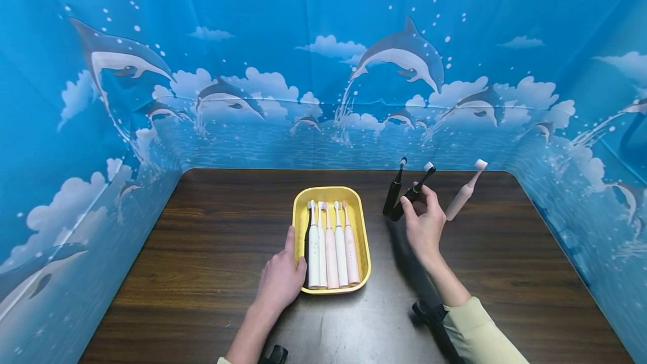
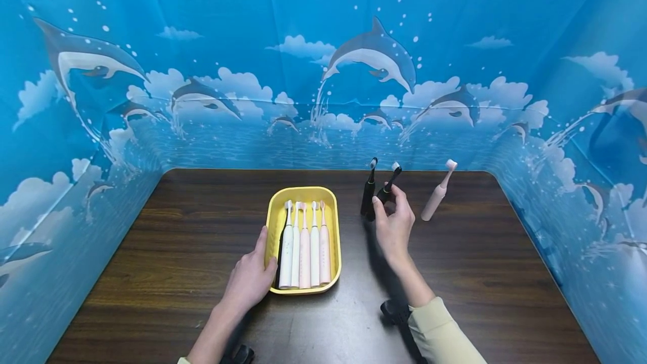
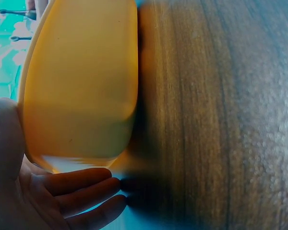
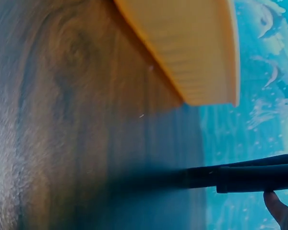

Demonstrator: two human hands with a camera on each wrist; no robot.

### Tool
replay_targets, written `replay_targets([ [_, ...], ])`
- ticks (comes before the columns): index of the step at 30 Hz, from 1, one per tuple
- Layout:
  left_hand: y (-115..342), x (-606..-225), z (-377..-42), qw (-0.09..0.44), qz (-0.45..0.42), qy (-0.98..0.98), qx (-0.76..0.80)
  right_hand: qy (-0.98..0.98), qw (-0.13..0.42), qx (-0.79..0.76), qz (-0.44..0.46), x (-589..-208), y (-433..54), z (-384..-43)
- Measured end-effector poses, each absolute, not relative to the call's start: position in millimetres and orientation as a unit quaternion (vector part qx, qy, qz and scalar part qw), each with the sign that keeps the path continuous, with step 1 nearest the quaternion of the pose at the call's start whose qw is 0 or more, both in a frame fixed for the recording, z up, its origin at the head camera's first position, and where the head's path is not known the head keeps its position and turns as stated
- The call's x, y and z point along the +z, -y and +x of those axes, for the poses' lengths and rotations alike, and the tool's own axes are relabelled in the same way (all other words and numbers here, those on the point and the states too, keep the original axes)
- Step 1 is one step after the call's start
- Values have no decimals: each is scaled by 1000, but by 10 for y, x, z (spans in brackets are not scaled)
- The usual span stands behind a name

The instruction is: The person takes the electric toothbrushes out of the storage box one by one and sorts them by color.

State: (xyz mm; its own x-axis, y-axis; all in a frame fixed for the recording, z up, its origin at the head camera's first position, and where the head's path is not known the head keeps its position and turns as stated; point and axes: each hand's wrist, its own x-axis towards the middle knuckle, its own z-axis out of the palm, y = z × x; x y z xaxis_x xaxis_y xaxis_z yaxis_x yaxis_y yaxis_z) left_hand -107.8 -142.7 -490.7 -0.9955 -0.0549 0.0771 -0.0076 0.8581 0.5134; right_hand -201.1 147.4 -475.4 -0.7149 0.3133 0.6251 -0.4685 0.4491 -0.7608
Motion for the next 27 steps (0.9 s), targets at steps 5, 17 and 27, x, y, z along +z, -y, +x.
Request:
replay_targets([
  [5, 1426, -4904, -1077, 37, 20, 963, -268, 768, 365, 524, 39, -4867, -1475, -2075],
  [17, 1425, -4897, -1072, 37, 19, 963, -268, 789, 352, 504, 18, -4980, -1442, -2137],
  [27, 1423, -4882, -1077, 29, 25, 962, -269, 803, 342, 488, 22, -5008, -1436, -2194],
])
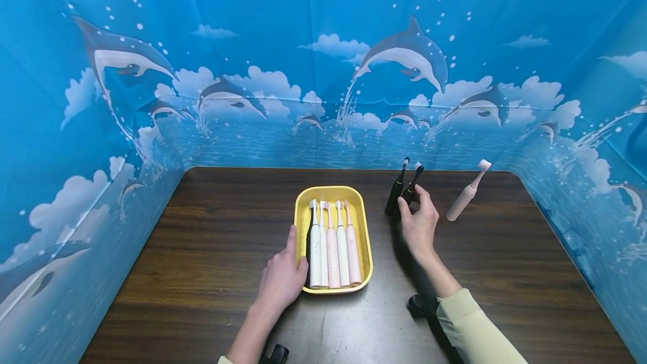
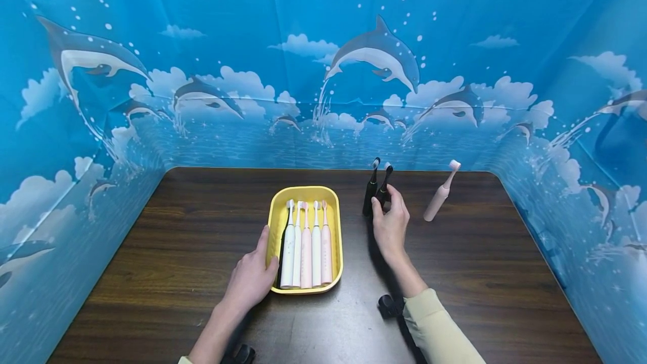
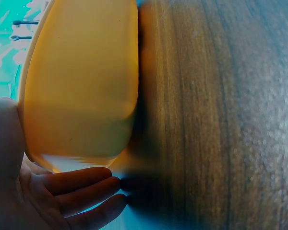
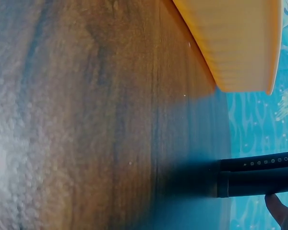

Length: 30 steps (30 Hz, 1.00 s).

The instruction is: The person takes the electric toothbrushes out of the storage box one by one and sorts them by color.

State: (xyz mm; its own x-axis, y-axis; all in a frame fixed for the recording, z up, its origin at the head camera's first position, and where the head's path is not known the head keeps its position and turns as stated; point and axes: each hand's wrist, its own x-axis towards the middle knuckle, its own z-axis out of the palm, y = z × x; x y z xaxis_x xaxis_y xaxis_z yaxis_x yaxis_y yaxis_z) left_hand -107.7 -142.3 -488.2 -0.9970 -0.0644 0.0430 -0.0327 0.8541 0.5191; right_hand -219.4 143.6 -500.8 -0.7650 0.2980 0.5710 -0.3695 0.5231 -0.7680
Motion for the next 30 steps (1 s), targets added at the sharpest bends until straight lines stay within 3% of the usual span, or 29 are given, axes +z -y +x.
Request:
replay_targets([
  [18, 1419, -4897, -1081, 22, 26, 963, -266, 807, 303, 506, 18, -4988, -1428, -2170],
  [25, 1422, -4891, -1086, 23, 23, 964, -264, 760, 388, 521, 14, -4874, -1354, -2118],
  [30, 1424, -4890, -1080, 27, 23, 964, -265, 720, 457, 518, 66, -4696, -1210, -2034],
])
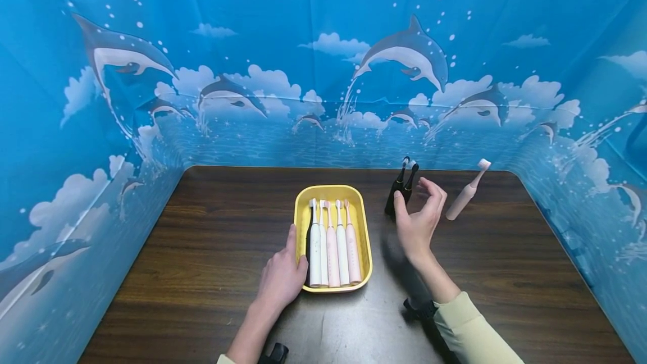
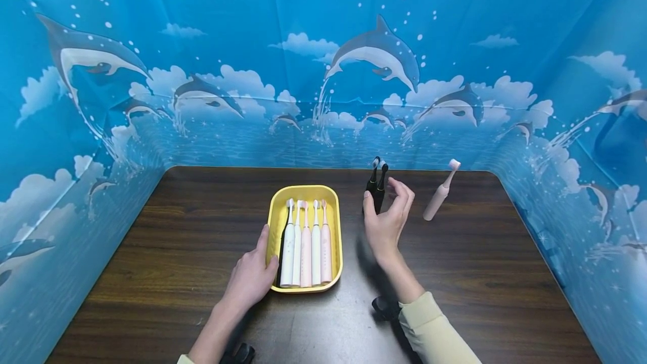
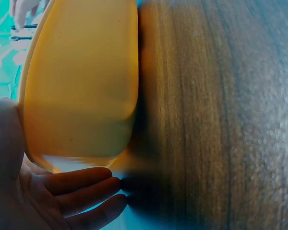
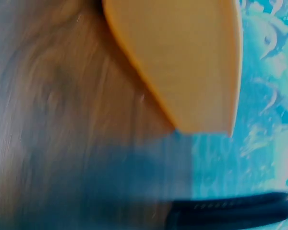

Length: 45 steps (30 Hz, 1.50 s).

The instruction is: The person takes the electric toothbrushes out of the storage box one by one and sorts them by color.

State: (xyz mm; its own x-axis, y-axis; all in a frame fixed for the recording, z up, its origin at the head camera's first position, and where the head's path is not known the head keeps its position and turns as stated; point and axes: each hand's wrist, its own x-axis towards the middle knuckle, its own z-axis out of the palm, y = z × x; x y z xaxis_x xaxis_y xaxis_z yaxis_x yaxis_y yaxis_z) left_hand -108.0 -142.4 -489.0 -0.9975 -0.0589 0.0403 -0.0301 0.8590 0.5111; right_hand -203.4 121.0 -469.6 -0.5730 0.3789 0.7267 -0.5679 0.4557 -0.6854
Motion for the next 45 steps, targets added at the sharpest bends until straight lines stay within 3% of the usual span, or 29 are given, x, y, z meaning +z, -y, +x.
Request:
replay_targets([
  [3, 1428, -4894, -1079, 28, 24, 963, -266, 710, 471, 513, 105, -4598, -1079, -1965],
  [7, 1429, -4889, -1077, 26, 27, 963, -267, 722, 438, 512, 157, -4612, -919, -1883],
  [17, 1454, -4899, -1074, 42, 16, 962, -269, 780, 269, 518, 225, -4787, -507, -1728],
  [32, 1467, -4920, -1062, 67, -2, 962, -265, 760, -35, 646, 67, -4710, 20, -1872],
  [45, 1462, -4907, -1051, 61, 6, 963, -261, 720, -107, 686, -6, -4813, 154, -2073],
])
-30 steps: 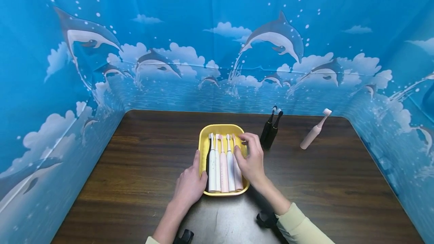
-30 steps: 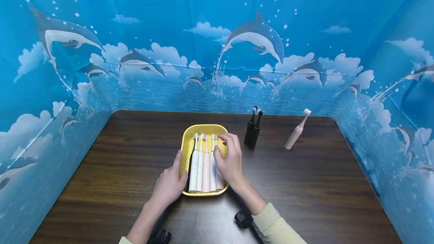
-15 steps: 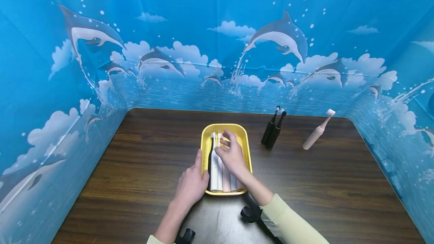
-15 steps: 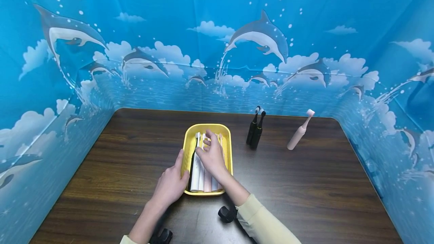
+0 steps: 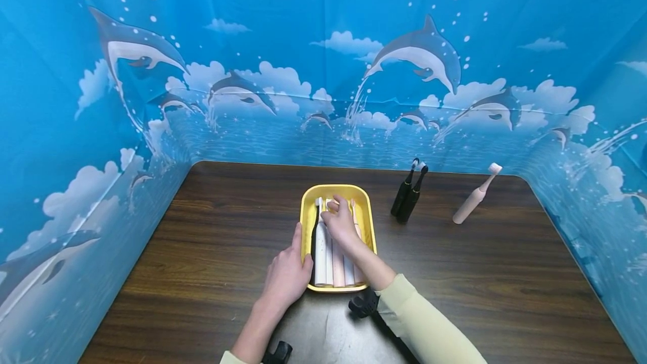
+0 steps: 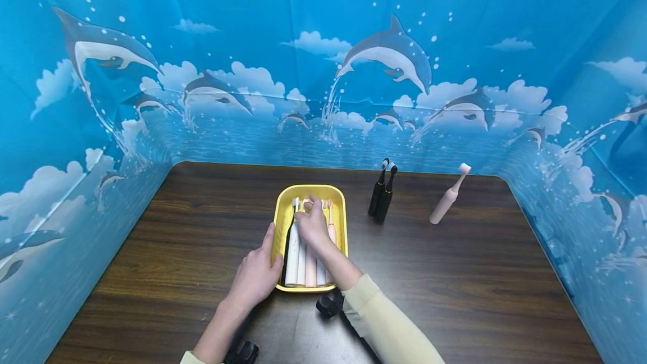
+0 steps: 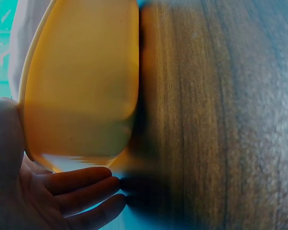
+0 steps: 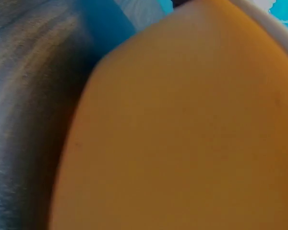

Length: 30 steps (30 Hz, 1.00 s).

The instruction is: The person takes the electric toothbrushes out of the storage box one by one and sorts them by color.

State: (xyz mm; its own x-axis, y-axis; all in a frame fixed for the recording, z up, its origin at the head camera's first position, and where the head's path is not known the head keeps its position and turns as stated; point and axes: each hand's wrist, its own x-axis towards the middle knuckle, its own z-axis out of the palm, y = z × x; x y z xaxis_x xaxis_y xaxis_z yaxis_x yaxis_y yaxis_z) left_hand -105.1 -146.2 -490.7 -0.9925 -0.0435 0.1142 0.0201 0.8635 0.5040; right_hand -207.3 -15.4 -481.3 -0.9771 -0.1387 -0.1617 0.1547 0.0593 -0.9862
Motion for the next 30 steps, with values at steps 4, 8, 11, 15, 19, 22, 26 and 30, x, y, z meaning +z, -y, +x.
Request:
replay_targets([
  [4, 1458, -4896, -1050, 64, 6, 963, -262, -670, 122, -732, 7, -4803, 147, -2138],
  [8, 1458, -4897, -1055, 70, 3, 962, -263, -635, 135, -761, 8, -4796, 154, -2169],
  [11, 1459, -4898, -1057, 71, 3, 962, -263, -627, 146, -765, 13, -4798, 170, -2172],
  [15, 1459, -4900, -1055, 66, 5, 963, -263, -627, 164, -762, 16, -4807, 186, -2176],
  [19, 1454, -4900, -1054, 66, 7, 963, -263, -642, 184, -745, 2, -4815, 169, -2166],
  [22, 1451, -4896, -1054, 65, 7, 962, -264, -660, 208, -722, -15, -4811, 127, -2144],
  [26, 1450, -4894, -1056, 61, 8, 962, -265, -672, 261, -692, -41, -4786, 54, -2097],
  [30, 1450, -4889, -1063, 51, 10, 962, -267, -673, 305, -671, -61, -4749, -26, -2019],
])
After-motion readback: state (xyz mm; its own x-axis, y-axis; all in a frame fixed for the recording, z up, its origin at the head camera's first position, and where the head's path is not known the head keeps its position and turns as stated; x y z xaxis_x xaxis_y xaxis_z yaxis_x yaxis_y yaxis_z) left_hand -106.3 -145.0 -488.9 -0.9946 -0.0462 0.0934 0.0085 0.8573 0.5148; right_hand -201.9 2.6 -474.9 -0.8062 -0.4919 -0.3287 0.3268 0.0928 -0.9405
